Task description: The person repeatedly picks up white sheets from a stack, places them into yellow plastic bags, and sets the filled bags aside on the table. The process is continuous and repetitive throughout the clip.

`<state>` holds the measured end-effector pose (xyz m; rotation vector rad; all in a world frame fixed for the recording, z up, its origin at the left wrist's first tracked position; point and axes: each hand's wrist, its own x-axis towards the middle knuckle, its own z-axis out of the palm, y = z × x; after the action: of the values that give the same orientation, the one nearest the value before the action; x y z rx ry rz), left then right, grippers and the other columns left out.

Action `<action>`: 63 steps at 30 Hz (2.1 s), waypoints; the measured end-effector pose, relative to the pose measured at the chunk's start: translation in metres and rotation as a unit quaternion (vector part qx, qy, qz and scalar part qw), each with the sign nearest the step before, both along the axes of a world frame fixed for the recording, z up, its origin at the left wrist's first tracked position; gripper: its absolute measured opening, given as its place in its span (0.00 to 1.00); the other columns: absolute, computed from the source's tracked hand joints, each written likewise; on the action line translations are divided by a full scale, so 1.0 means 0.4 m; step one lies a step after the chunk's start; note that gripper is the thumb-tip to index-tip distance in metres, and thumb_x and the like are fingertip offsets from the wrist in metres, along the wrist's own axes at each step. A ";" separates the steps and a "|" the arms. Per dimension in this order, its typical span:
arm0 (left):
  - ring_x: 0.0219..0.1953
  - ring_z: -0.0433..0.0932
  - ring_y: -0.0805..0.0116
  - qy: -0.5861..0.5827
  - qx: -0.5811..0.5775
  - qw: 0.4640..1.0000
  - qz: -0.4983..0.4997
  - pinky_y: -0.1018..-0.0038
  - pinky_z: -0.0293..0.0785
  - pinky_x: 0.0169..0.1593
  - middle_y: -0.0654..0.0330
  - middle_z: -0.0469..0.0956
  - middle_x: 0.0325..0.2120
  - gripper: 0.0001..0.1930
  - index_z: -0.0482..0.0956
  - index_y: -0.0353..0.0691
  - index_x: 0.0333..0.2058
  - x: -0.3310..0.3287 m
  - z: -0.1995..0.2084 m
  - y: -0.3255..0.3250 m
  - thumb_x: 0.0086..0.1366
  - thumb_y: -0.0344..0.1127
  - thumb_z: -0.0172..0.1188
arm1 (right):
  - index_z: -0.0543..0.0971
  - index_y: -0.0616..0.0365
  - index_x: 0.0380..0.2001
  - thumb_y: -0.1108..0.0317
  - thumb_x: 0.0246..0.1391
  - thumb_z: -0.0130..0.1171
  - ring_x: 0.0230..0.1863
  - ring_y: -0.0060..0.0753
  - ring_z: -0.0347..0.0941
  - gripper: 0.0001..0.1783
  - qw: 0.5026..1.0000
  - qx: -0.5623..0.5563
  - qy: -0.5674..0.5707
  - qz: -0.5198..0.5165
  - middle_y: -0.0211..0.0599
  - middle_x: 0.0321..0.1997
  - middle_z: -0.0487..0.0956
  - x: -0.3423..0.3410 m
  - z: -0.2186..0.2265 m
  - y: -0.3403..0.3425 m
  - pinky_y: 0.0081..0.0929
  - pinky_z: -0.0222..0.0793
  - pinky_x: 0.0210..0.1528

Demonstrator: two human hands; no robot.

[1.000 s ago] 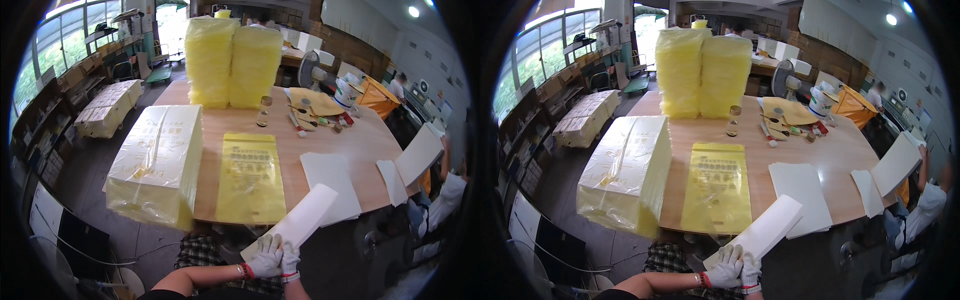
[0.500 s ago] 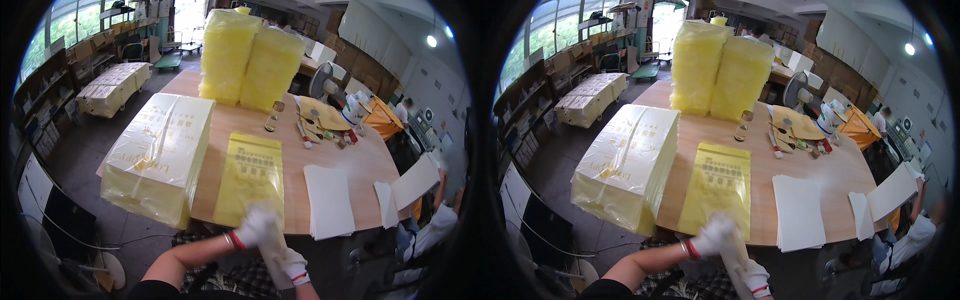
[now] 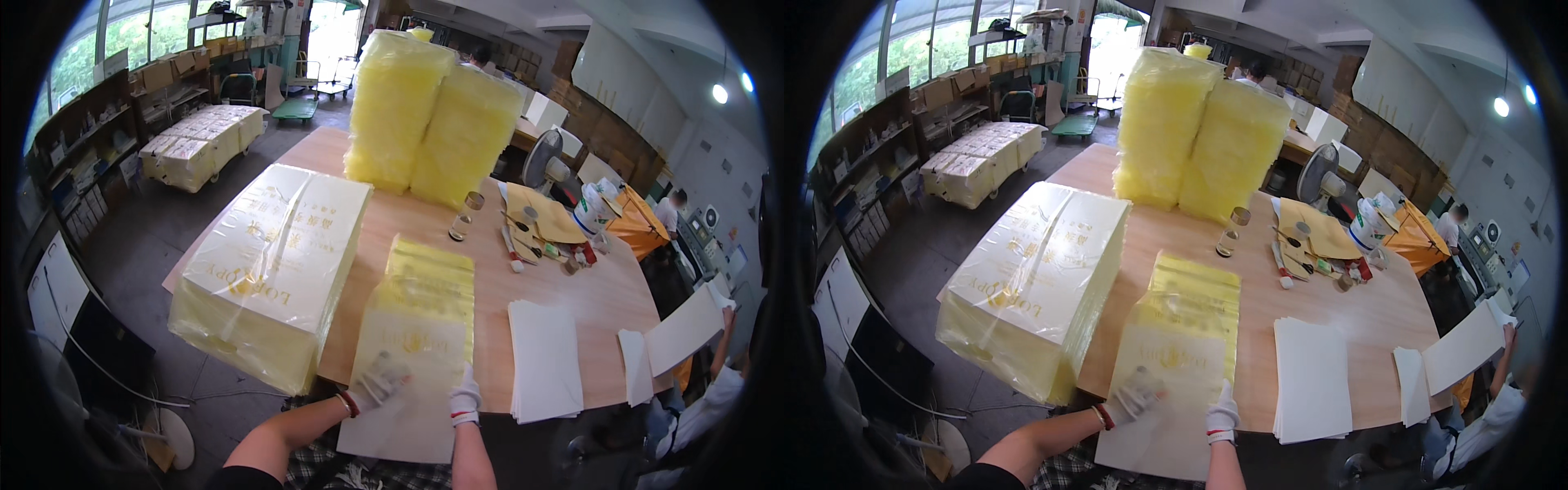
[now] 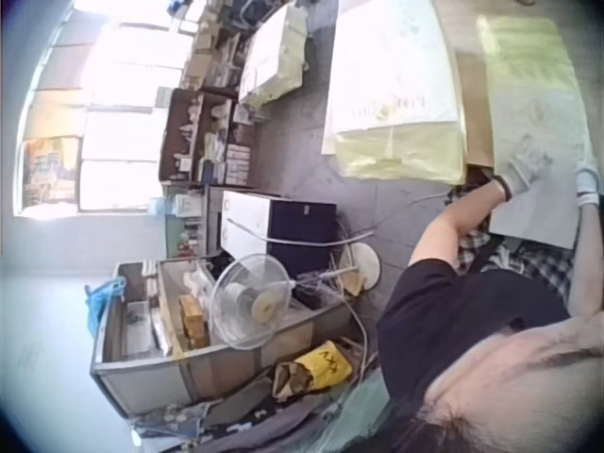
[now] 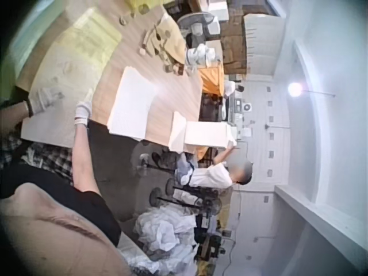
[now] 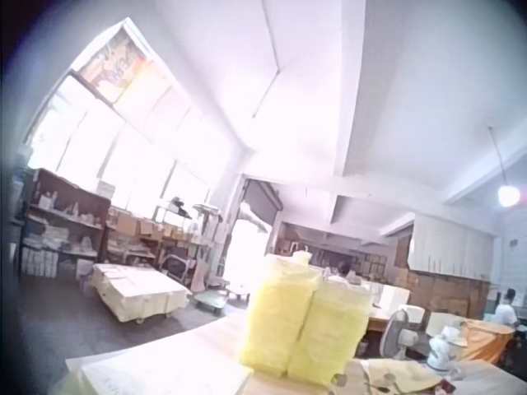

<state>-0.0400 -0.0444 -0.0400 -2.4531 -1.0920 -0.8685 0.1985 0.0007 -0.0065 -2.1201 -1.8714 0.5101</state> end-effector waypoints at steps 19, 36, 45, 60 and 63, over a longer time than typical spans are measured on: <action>0.28 0.71 0.50 -0.389 -0.449 0.770 0.232 0.62 0.67 0.31 0.50 0.68 0.24 0.09 0.61 0.36 0.32 -0.060 0.114 -0.390 0.53 0.29 0.51 | 0.51 0.53 0.60 0.64 0.49 0.48 0.31 0.56 0.72 0.35 0.979 -0.080 0.076 0.170 0.55 0.31 0.75 0.103 -0.001 -0.417 0.51 0.65 0.31; 0.25 0.74 0.65 -0.471 -0.409 0.740 0.253 0.74 0.71 0.29 0.56 0.72 0.22 0.08 0.70 0.37 0.33 -0.037 0.132 -0.481 0.53 0.23 0.51 | 0.72 0.53 0.44 0.66 0.47 0.51 0.30 0.50 0.73 0.18 0.947 0.196 0.138 0.212 0.49 0.30 0.76 0.122 0.102 -0.529 0.42 0.68 0.28; 0.26 0.72 0.56 -0.334 -0.302 0.893 -0.004 0.68 0.68 0.27 0.56 0.69 0.23 0.04 0.70 0.40 0.23 0.018 0.312 -0.324 0.46 0.26 0.54 | 0.68 0.62 0.48 0.65 0.56 0.48 0.39 0.32 0.73 0.18 0.687 -0.223 0.677 -0.144 0.39 0.44 0.74 0.144 -0.067 -0.378 0.31 0.71 0.42; 0.29 0.64 0.75 -0.640 0.027 0.736 0.217 0.76 0.66 0.39 0.67 0.65 0.24 0.05 0.67 0.39 0.24 -0.593 0.535 -0.234 0.55 0.25 0.42 | 0.69 0.63 0.46 0.56 0.58 0.49 0.23 0.25 0.70 0.22 0.647 -0.345 0.618 0.282 0.31 0.22 0.70 -0.578 0.373 -0.222 0.23 0.73 0.29; 0.33 0.70 0.73 -0.776 0.060 0.615 0.127 0.77 0.69 0.37 0.65 0.70 0.29 0.06 0.71 0.40 0.32 -0.662 0.373 -0.309 0.60 0.29 0.43 | 0.66 0.61 0.50 0.59 0.59 0.48 0.22 0.21 0.68 0.21 0.636 -0.289 0.667 0.260 0.30 0.22 0.69 -0.577 0.309 -0.246 0.22 0.71 0.27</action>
<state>-0.3048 -0.1680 0.1091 -0.7924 -1.5174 -2.8899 -0.0324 -0.0978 0.1170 -0.5923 -1.2485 2.2247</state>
